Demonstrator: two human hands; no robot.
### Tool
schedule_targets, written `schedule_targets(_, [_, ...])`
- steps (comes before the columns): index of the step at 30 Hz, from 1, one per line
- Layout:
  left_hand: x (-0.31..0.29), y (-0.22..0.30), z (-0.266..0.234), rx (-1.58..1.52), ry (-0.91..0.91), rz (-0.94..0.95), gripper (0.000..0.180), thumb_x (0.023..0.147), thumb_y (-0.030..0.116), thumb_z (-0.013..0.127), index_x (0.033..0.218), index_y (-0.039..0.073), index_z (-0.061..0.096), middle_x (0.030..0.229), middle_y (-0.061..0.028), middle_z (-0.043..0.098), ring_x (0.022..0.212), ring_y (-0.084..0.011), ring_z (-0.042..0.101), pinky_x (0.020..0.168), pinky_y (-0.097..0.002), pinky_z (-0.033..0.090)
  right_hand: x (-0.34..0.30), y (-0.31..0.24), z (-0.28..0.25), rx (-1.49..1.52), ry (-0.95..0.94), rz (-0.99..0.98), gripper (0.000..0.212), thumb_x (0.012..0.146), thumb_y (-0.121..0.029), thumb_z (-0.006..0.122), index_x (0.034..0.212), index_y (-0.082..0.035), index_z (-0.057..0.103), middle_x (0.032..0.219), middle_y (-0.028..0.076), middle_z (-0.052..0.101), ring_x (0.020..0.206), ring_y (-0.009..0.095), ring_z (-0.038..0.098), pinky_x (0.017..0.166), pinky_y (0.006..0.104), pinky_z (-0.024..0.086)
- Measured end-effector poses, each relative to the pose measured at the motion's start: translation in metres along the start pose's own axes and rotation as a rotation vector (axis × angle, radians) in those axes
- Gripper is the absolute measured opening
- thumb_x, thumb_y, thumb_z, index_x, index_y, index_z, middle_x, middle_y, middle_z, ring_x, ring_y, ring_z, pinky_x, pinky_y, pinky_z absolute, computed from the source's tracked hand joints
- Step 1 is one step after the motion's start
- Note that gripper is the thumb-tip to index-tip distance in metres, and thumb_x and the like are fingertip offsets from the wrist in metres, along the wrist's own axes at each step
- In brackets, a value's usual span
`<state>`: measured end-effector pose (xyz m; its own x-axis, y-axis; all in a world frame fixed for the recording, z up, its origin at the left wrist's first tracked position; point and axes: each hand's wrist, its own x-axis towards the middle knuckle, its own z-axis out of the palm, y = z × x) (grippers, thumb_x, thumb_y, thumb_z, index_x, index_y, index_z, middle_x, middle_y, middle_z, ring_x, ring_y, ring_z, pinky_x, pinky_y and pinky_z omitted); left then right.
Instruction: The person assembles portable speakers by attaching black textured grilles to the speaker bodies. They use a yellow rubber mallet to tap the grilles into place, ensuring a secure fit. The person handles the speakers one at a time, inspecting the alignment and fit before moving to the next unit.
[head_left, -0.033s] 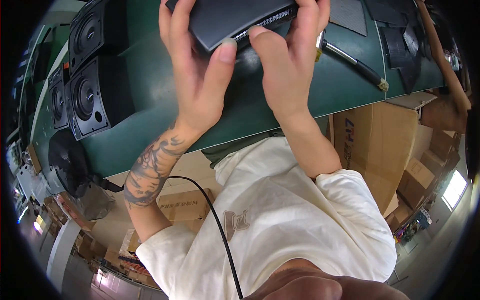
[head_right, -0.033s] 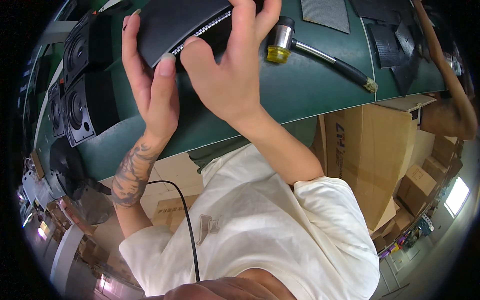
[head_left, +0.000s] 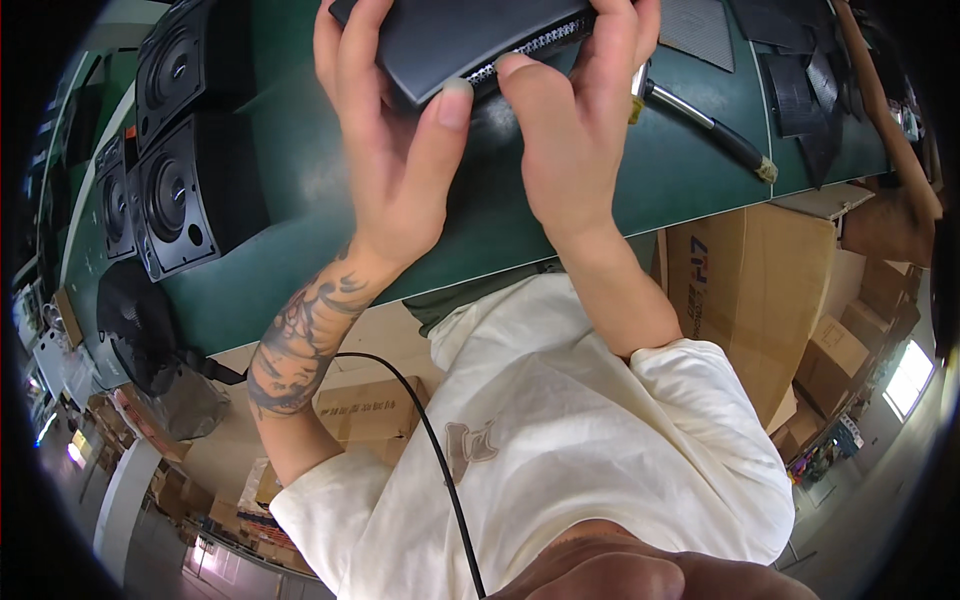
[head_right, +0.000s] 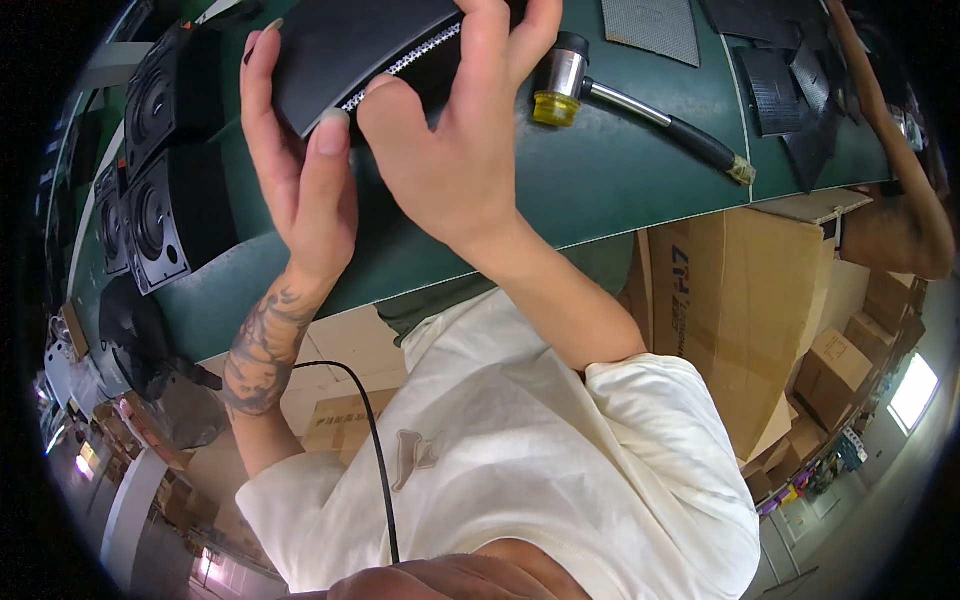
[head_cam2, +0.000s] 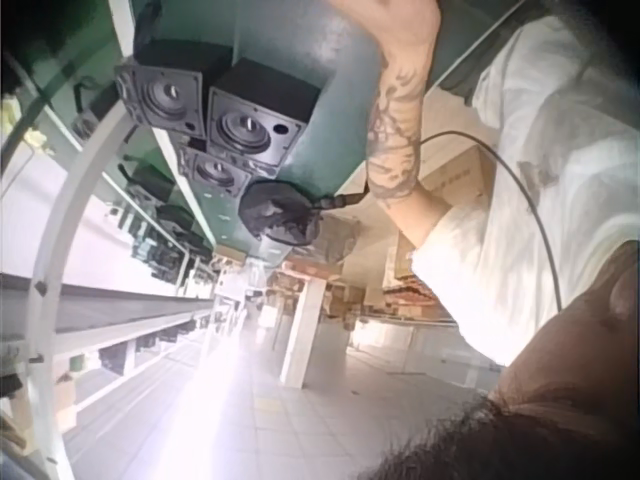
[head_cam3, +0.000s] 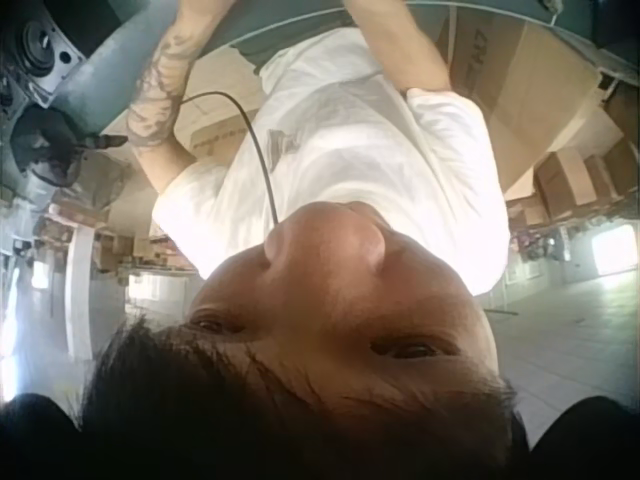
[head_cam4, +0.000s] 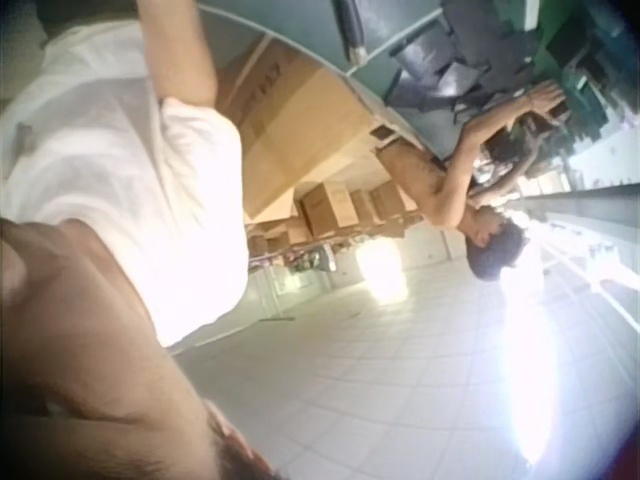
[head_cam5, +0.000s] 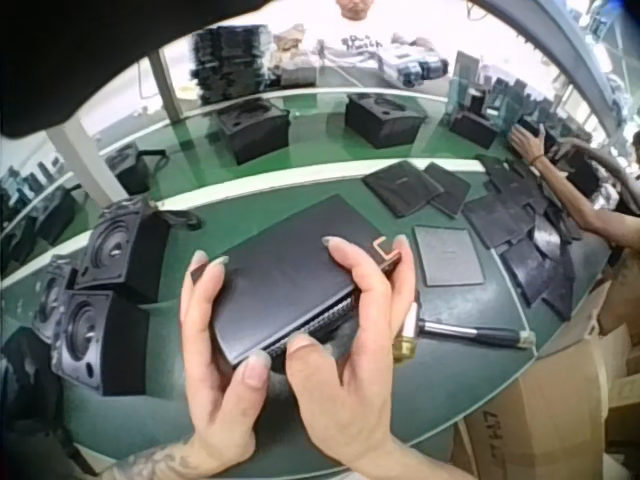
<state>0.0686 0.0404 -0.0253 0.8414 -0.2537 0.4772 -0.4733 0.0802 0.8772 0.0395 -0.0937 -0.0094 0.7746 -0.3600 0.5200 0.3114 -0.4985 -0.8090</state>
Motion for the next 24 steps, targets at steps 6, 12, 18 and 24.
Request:
schedule_targets(6, [-0.001, -0.002, -0.001, 0.087, 0.010, 0.067, 0.062, 0.100, 0.024, 0.061, 0.152, -0.002, 0.041, 0.164, -0.0210, 0.023, 0.148, -0.0284, 0.033, 0.121, -0.0389, 0.024, -0.008, 0.007, 0.001, -0.019, -0.013, 0.068, 0.062, 0.080, -0.004, 0.059, 0.141, -0.004, 0.047, 0.156, 0.032, 0.015, 0.148, 0.043, 0.020, 0.122, 0.0490, 0.016])
schedule_targets(12, [0.001, -0.008, -0.008, 0.122, -0.014, 0.085, 0.066, 0.100, 0.028, 0.064, 0.155, 0.000, 0.037, 0.165, -0.0212, 0.020, 0.147, -0.0294, 0.035, 0.122, -0.0406, 0.026, 0.005, 0.008, -0.025, -0.080, -0.171, -0.003, 0.065, 0.086, -0.014, 0.072, 0.145, -0.004, 0.047, 0.155, 0.029, 0.020, 0.147, 0.042, 0.025, 0.121, 0.0487, 0.021])
schedule_targets(18, [0.003, -0.021, -0.019, 0.304, -0.079, 0.140, 0.077, 0.087, 0.011, 0.082, 0.152, 0.006, 0.041, 0.162, -0.0162, 0.022, 0.143, -0.0264, 0.040, 0.116, -0.0391, 0.039, 0.014, 0.007, -0.082, -0.202, -0.259, -0.012, 0.061, 0.091, -0.017, 0.072, 0.146, -0.001, 0.051, 0.135, 0.022, 0.052, 0.128, 0.032, 0.052, 0.111, 0.0409, 0.039])
schedule_targets(24, [0.015, 0.006, -0.039, 0.083, 0.151, -0.134, 0.052, 0.093, 0.021, 0.075, 0.138, 0.003, 0.056, 0.132, -0.0074, 0.053, 0.121, -0.0173, 0.054, 0.103, -0.0297, 0.043, 0.004, 0.049, -0.165, -0.604, -0.495, 0.031, 0.055, 0.090, -0.012, 0.074, 0.142, -0.006, 0.056, 0.122, 0.016, 0.063, 0.114, 0.035, 0.060, 0.100, 0.0431, 0.047])
